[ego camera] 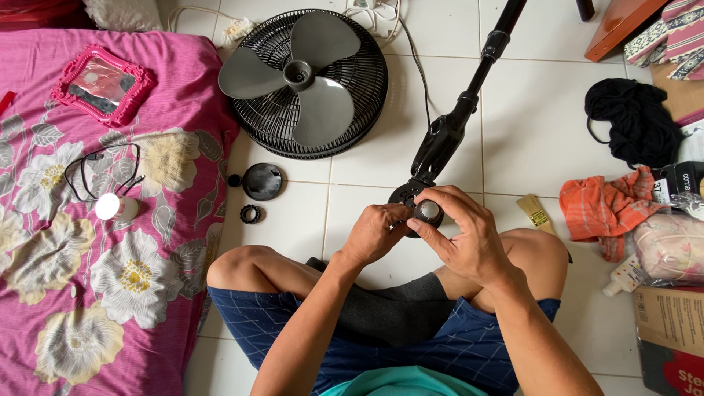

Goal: The person removes the front grille of a standing electric fan, then uses a screwdriver to loosen and remove the central hub nut. The fan blades are detached and set aside, and the motor housing is separated from the stand. The person continues to unscrew and remove internal components from the motor housing.

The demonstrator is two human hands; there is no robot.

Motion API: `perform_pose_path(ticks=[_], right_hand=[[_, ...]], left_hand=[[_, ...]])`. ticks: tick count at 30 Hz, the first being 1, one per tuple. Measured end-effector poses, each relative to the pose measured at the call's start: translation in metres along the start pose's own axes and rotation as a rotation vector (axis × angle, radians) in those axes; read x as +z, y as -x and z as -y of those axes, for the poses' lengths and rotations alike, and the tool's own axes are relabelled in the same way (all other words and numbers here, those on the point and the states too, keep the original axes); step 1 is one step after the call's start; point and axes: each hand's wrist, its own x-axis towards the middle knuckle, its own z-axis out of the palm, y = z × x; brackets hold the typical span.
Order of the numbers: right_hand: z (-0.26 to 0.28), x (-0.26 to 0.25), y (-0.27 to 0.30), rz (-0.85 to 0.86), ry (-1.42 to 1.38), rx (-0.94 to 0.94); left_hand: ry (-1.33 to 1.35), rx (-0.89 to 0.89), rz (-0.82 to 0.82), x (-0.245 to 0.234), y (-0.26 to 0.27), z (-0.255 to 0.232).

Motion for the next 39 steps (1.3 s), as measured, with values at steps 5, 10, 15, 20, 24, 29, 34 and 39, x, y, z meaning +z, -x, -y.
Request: perform_pose_path(ticks=[5, 10, 15, 20, 24, 29, 34, 39], right_hand=[[-0.002, 0.0, 0.002, 0.007, -0.015, 0.012], [-0.002, 0.001, 0.003, 0.007, -0.002, 0.017], [-0.001, 0.0, 0.006, 0.032, -0.011, 0.053], [0.003, 0.001, 0.007, 0.022, 0.025, 0.015], [0.011, 0.003, 0.005, 0.035, 0.081, 0.064], [0.023, 0.009, 0.006, -0.007, 0.135, 0.127], [0.03, 0.016, 0.006, -0.057, 0.116, 0.156], [0.025, 0.01, 0.008, -0.049, 0.064, 0.159]], left_hand=[[-0.005, -0.016, 0.006, 0.001, 0.0, 0.004], [-0.009, -0.002, -0.013, 0.004, 0.0, 0.007], [-0.041, -0.037, 0.038, 0.005, 0.003, 0.006], [0.005, 0.068, -0.024, 0.003, 0.002, 0.006], [0.053, 0.08, -0.018, 0.001, 0.001, 0.012], [0.033, 0.129, 0.045, -0.004, -0.001, 0.021], [-0.024, 0.201, 0.095, -0.011, -0.007, 0.021], [0.007, 0.093, 0.141, -0.013, -0.007, 0.011]])
